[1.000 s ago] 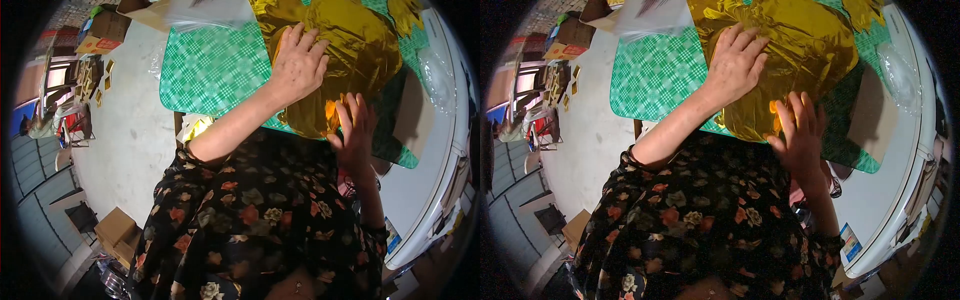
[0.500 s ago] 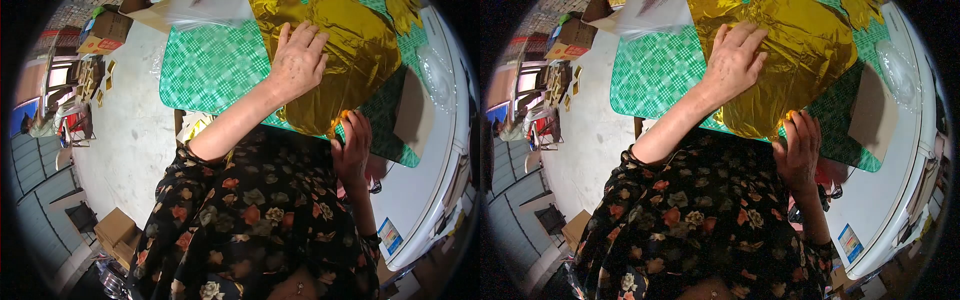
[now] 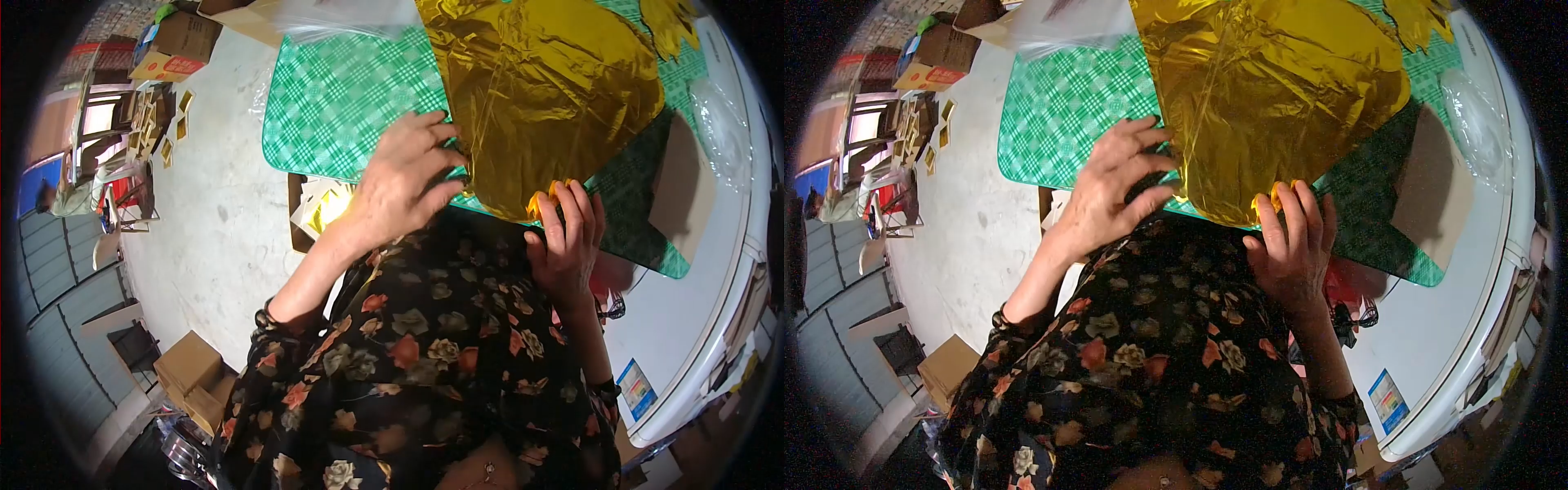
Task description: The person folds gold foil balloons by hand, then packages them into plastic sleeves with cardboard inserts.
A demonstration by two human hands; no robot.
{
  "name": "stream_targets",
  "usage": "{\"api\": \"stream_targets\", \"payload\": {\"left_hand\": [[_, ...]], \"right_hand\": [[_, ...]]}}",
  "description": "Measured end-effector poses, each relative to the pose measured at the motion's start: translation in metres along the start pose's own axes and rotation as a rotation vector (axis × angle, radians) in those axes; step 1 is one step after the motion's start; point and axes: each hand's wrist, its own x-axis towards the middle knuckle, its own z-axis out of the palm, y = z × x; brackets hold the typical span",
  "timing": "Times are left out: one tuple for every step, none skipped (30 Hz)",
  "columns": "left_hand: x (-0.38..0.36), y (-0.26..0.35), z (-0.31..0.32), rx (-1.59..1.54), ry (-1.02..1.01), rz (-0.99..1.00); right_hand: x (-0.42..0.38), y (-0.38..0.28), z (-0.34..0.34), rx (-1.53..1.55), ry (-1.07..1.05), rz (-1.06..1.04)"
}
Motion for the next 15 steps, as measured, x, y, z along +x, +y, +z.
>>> {"api": "stream_targets", "payload": {"left_hand": [[-0.006,0.004,0.002,-0.005,0.017,-0.005],[-0.01,0.007,0.005,-0.008,0.035,-0.01],[-0.014,0.008,0.009,0.003,0.047,-0.029],[-0.015,0.01,0.012,0.015,0.062,-0.04],[-0.015,0.012,0.014,0.027,0.077,-0.05],[-0.015,0.013,0.016,0.037,0.092,-0.06],[-0.016,0.013,0.019,0.043,0.095,-0.065],[-0.016,0.013,0.02,0.051,0.095,-0.061],[-0.017,0.013,0.021,0.06,0.096,-0.056],[-0.017,0.013,0.021,0.07,0.096,-0.051],[-0.017,0.013,0.022,0.069,0.095,-0.052],[-0.018,0.013,0.022,0.067,0.093,-0.052],[-0.019,0.013,0.023,0.065,0.091,-0.053],[-0.02,0.014,0.024,0.056,0.091,-0.059],[-0.02,0.016,0.026,0.046,0.091,-0.065]], "right_hand": [[0.001,-0.001,-0.001,-0.001,-0.003,0.0],[0.002,-0.002,0.0,-0.002,-0.005,-0.001],[0.001,-0.002,0.001,0.007,0.0,-0.001],[0.0,-0.001,0.002,0.015,0.006,-0.001],[-0.001,0.0,0.003,0.022,0.013,0.001],[-0.001,0.0,0.003,0.024,0.016,-0.002],[-0.001,0.0,0.003,0.027,0.019,-0.003],[-0.001,0.001,0.003,0.029,0.022,-0.005],[-0.001,0.001,0.002,0.031,0.02,-0.004],[-0.002,0.001,0.002,0.033,0.019,-0.003],[-0.002,0.001,0.003,0.036,0.018,-0.002],[-0.002,0.001,0.003,0.045,0.03,0.004],[-0.002,0.001,0.005,0.054,0.041,0.01],[-0.003,0.001,0.006,0.063,0.053,0.017],[-0.003,0.002,0.007,0.067,0.061,0.017]]}}
